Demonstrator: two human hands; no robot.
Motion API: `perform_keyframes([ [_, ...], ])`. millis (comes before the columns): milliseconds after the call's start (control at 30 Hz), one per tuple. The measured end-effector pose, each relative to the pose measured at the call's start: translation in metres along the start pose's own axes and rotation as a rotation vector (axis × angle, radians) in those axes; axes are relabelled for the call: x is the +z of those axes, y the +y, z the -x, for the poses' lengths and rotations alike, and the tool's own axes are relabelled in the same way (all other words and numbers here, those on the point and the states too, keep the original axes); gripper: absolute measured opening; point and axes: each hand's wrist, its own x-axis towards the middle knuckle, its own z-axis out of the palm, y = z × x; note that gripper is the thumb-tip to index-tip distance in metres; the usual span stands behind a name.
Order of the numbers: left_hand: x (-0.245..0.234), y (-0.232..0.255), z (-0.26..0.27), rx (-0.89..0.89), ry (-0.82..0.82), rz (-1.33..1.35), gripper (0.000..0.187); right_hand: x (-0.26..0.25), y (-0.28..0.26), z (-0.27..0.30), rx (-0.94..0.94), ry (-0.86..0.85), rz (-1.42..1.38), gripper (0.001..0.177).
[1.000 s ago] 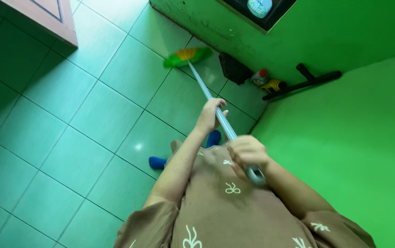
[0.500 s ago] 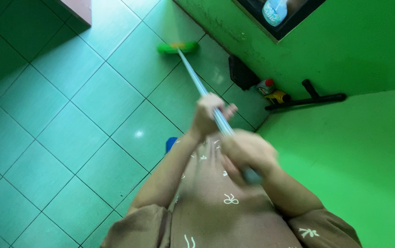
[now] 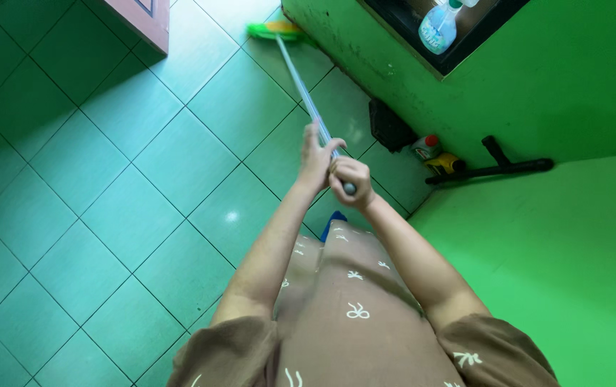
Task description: The person sweeps the floor using a broom, pushing debris toward and through an open doorway.
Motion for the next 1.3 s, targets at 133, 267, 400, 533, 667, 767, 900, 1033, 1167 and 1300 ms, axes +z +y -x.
perform_keyframes([
  [133,-0.03,0.009,-0.018,0.086,-0.123,0.183,0.026,0.003,-0.023,-0.021,0.041,-0.055,-0.049,0.014],
  [267,-0.086,0.065,-0.002,0.131,0.248,0.358,0.034,-0.03,-0.152,-0.052,-0.082,-0.251,-0.145,0.028],
  [400,-0.092,0.11,0.031,0.127,0.136,0.512,0.041,-0.041,-0.193,-0.076,-0.053,-0.314,-0.375,0.028],
  [533,-0.076,0.094,0.041,0.105,0.142,0.589,0.045,-0.025,-0.173,-0.06,-0.051,-0.294,-0.398,0.027],
  [667,-0.056,0.029,0.02,-0.035,0.073,0.435,0.031,0.016,-0.096,-0.036,-0.057,-0.161,-0.149,0.017],
  [767,-0.058,-0.003,0.019,-0.171,-0.022,0.131,0.052,0.038,-0.003,-0.055,-0.129,-0.019,-0.051,0.009],
  [900,-0.076,-0.01,0.034,-0.568,-0.233,0.036,0.11,0.027,0.061,-0.087,0.075,-0.052,0.028,0.012],
  [1033,-0.111,0.02,0.021,-0.344,-0.032,0.112,0.107,0.026,0.003,-0.116,-0.047,-0.093,-0.023,0.018],
  [1167,-0.117,0.073,0.032,0.089,0.253,-0.032,0.057,0.006,-0.174,-0.088,-0.093,-0.343,-0.102,0.018],
  [1300,-0.077,0.107,0.044,0.055,0.602,0.707,0.02,-0.01,-0.226,-0.099,0.047,-0.346,-0.155,0.022],
])
